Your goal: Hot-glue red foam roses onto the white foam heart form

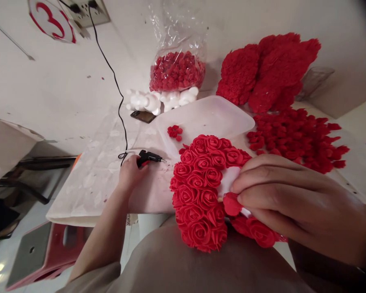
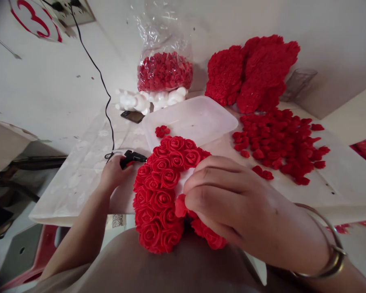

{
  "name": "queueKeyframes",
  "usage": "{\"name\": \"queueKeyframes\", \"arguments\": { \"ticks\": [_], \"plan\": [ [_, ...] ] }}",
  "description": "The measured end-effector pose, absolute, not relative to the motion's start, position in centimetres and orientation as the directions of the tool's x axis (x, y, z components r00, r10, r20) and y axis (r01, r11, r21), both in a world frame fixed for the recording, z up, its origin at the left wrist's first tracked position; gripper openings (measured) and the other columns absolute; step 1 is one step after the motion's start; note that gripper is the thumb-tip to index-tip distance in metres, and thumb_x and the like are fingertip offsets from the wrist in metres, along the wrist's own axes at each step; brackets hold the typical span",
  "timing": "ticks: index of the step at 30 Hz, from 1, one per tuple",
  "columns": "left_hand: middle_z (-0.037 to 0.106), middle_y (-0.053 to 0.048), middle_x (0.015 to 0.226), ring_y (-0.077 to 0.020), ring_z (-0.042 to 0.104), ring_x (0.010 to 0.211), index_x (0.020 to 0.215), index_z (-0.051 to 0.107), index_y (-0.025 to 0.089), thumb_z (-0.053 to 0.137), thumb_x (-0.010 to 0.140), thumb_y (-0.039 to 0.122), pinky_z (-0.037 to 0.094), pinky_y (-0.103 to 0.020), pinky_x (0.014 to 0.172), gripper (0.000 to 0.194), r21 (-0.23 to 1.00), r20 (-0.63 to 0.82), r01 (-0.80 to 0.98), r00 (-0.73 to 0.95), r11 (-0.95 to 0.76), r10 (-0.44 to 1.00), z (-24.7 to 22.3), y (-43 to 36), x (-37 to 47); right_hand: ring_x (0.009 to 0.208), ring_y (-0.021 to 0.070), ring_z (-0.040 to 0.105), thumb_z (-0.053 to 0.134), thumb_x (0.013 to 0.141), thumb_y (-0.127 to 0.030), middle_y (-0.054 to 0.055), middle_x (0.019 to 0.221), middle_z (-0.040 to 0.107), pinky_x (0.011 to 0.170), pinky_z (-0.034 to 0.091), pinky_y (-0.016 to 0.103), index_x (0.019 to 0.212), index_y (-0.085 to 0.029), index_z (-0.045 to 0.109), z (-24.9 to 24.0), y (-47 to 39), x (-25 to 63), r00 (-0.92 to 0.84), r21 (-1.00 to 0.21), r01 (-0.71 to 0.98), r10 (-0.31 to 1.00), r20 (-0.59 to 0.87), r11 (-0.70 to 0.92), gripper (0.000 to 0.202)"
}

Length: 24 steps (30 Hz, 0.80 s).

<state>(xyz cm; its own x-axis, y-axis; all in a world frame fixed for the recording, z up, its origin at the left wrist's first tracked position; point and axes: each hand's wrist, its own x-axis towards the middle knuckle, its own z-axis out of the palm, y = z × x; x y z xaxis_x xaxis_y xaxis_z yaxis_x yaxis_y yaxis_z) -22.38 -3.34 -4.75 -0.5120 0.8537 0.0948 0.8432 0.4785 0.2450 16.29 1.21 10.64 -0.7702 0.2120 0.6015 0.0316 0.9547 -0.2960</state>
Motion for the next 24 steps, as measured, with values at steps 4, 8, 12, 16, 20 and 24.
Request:
{"name": "queueKeyframes", "arguments": {
  "ticks": [4,8,12,16,20,24],
  "plan": [
    [0.067,-0.018,0.117,-0.036,0.062,0.115,0.116,0.063,0.013,0.064,0.078,0.038,0.049,-0.046,0.101,0.046,0.223,0.147,0.878,-0.459,0.423,0.876,-5.5,-3.1,-22.6,0.096,0.0153,0.067,0.056,0.088,-0.002,0.003,0.097,0.073,0.099,0.052,0.03,0.09,-0.019,0.063,10.6,1.4,16.3,-0.775,-0.314,0.022,0.214,0.595,0.949,0.019],
    [0.064,-0.023,0.124,-0.0389,0.058,0.122,0.118,0.064,0.01,0.059,0.084,0.04,0.046,-0.053,0.106,0.046,0.223,0.234,0.898,-0.426,0.379,0.874,-3.1,-4.0,-21.5,0.094,0.0132,0.067,0.056,0.088,-0.001,0.003,0.093,0.073,0.102,0.051,0.029,0.09,-0.018,0.064,10.7,1.4,16.2,-0.77,-0.328,-0.011,0.201,0.605,0.945,0.019],
    [0.064,-0.016,0.124,-0.0295,0.06,0.12,0.126,0.06,0.016,0.05,0.095,0.045,0.049,-0.047,0.104,0.044,0.269,0.523,0.963,-0.161,0.016,0.837,3.6,-6.4,-17.0,0.089,0.013,0.066,0.056,0.086,0.001,0.002,0.088,0.073,0.096,0.053,0.03,0.087,-0.019,0.063,10.9,1.6,15.9,-0.769,-0.331,-0.032,0.188,0.611,0.943,0.02],
    [0.058,-0.013,0.136,-0.0289,0.054,0.131,0.125,0.061,0.023,0.036,0.102,0.051,0.047,-0.051,0.11,0.044,0.085,0.648,0.743,0.465,-0.664,0.603,9.5,-7.4,-11.5,0.086,0.0143,0.066,0.057,0.084,0.001,0.002,0.085,0.072,0.093,0.054,0.033,0.087,-0.019,0.063,11.0,2.0,15.6,-0.767,-0.337,-0.067,0.167,0.619,0.939,0.021],
    [0.058,-0.013,0.139,-0.0311,0.046,0.141,0.114,0.066,0.025,0.033,0.101,0.056,0.045,-0.055,0.113,0.048,0.022,0.61,0.633,0.605,-0.774,0.512,10.2,-5.9,-8.9,0.087,0.0139,0.067,0.058,0.083,0.0,0.002,0.087,0.071,0.096,0.052,0.034,0.087,-0.017,0.063,10.9,2.2,15.7,-0.765,-0.351,-0.099,0.154,0.626,0.931,0.019],
    [0.061,-0.014,0.132,-0.03,0.049,0.138,0.105,0.068,0.023,0.038,0.1,0.051,0.045,-0.053,0.113,0.041,0.011,0.685,0.626,0.563,-0.78,0.462,8.8,-5.1,-8.9,0.09,0.0142,0.066,0.059,0.083,0.0,0.002,0.088,0.07,0.094,0.053,0.033,0.087,-0.017,0.062,10.6,2.3,16.0,-0.766,-0.372,-0.105,0.163,0.622,0.922,0.017]
  ]
}}
